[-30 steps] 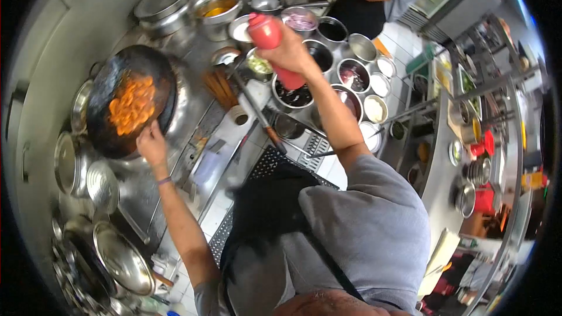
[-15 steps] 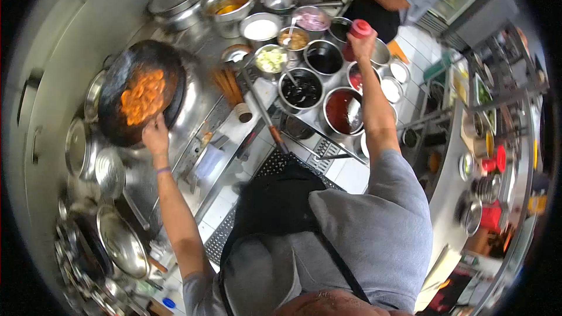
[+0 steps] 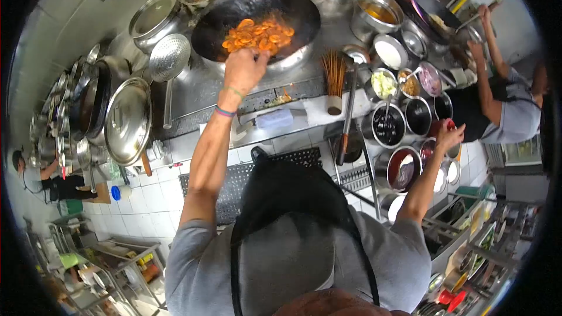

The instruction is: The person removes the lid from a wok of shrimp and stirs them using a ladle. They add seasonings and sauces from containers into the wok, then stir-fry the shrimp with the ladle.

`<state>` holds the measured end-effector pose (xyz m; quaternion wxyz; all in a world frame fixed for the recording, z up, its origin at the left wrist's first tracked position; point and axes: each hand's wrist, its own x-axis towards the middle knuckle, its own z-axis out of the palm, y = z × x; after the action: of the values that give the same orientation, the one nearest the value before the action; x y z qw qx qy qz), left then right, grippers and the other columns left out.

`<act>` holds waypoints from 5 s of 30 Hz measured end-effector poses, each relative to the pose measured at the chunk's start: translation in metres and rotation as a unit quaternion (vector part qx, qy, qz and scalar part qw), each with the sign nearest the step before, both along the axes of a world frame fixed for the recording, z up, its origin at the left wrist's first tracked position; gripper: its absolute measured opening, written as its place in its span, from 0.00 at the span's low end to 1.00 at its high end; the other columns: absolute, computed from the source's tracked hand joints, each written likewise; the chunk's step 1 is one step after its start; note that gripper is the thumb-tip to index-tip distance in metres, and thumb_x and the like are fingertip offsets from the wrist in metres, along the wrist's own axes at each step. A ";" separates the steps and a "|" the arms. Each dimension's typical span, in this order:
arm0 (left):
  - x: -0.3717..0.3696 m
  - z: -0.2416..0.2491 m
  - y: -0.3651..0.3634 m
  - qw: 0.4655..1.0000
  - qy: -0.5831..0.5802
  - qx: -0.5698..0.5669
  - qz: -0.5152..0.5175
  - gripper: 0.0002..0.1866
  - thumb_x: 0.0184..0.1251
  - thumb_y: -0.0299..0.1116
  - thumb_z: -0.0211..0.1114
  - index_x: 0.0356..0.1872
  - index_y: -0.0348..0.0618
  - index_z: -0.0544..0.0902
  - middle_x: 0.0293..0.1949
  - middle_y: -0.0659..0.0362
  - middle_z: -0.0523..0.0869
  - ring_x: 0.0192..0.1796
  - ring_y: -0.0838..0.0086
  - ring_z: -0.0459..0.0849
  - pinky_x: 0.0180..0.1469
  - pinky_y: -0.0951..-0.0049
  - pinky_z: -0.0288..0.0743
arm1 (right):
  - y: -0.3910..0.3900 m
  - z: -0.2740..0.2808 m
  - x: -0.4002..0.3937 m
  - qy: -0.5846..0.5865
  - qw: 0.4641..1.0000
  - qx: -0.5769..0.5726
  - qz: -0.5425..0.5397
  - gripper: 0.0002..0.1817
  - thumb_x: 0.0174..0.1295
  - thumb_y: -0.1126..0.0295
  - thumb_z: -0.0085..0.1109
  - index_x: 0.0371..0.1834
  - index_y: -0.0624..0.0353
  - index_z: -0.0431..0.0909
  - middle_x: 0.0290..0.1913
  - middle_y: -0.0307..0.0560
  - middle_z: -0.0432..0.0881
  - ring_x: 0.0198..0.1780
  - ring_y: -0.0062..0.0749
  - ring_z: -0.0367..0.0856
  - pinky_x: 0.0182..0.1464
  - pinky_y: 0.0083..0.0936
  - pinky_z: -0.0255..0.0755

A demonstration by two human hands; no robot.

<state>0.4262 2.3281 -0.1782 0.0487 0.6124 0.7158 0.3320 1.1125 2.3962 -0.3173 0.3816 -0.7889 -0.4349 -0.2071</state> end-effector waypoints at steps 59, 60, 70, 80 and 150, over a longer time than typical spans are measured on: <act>-0.060 -0.106 0.015 0.980 -0.099 0.095 -0.141 0.30 0.60 0.22 0.64 0.67 0.47 0.78 0.59 0.55 0.78 0.67 0.55 0.72 0.62 0.51 0.72 | 0.063 0.115 -0.590 0.258 0.649 -0.449 0.557 0.22 0.68 0.73 0.60 0.65 0.59 0.77 0.30 0.51 0.84 0.35 0.42 0.84 0.40 0.38 0.77; -0.061 -0.104 0.016 0.980 -0.102 0.098 -0.143 0.29 0.61 0.22 0.64 0.67 0.47 0.78 0.59 0.55 0.78 0.67 0.55 0.72 0.63 0.51 0.71 | 0.063 0.113 -0.581 0.190 0.655 -0.432 0.590 0.24 0.67 0.74 0.60 0.68 0.57 0.76 0.34 0.55 0.86 0.40 0.47 0.88 0.45 0.41 0.80; -0.054 -0.086 0.044 0.990 -0.092 0.066 -0.084 0.12 0.68 0.39 0.67 0.43 0.42 0.90 0.40 0.50 0.89 0.48 0.54 0.83 0.53 0.56 0.78 | -0.008 0.113 -0.429 -0.072 0.807 -0.260 0.526 0.31 0.62 0.80 0.60 0.71 0.52 0.74 0.55 0.66 0.84 0.55 0.67 0.82 0.56 0.51 0.77; -0.035 -0.080 0.057 1.000 -0.020 -0.009 0.001 0.19 0.69 0.51 0.65 0.33 0.44 0.91 0.34 0.51 0.90 0.48 0.53 0.85 0.51 0.50 0.78 | -0.035 0.198 -0.363 -0.145 0.755 -0.412 0.489 0.31 0.63 0.80 0.61 0.73 0.53 0.74 0.52 0.65 0.85 0.54 0.62 0.84 0.55 0.48 0.77; -0.052 -0.081 0.029 0.985 -0.084 0.124 -0.090 0.13 0.65 0.31 0.70 0.48 0.40 0.86 0.40 0.51 0.83 0.47 0.53 0.79 0.52 0.55 0.74 | 0.044 0.140 -0.451 -0.146 0.786 -0.333 0.500 0.33 0.66 0.76 0.60 0.75 0.39 0.71 0.52 0.57 0.84 0.47 0.59 0.85 0.45 0.48 0.79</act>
<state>0.3742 2.3572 -0.2594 0.0624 0.6456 0.6045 0.4625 0.6613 2.4399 -0.1772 0.0768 -0.4991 -0.8612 0.0578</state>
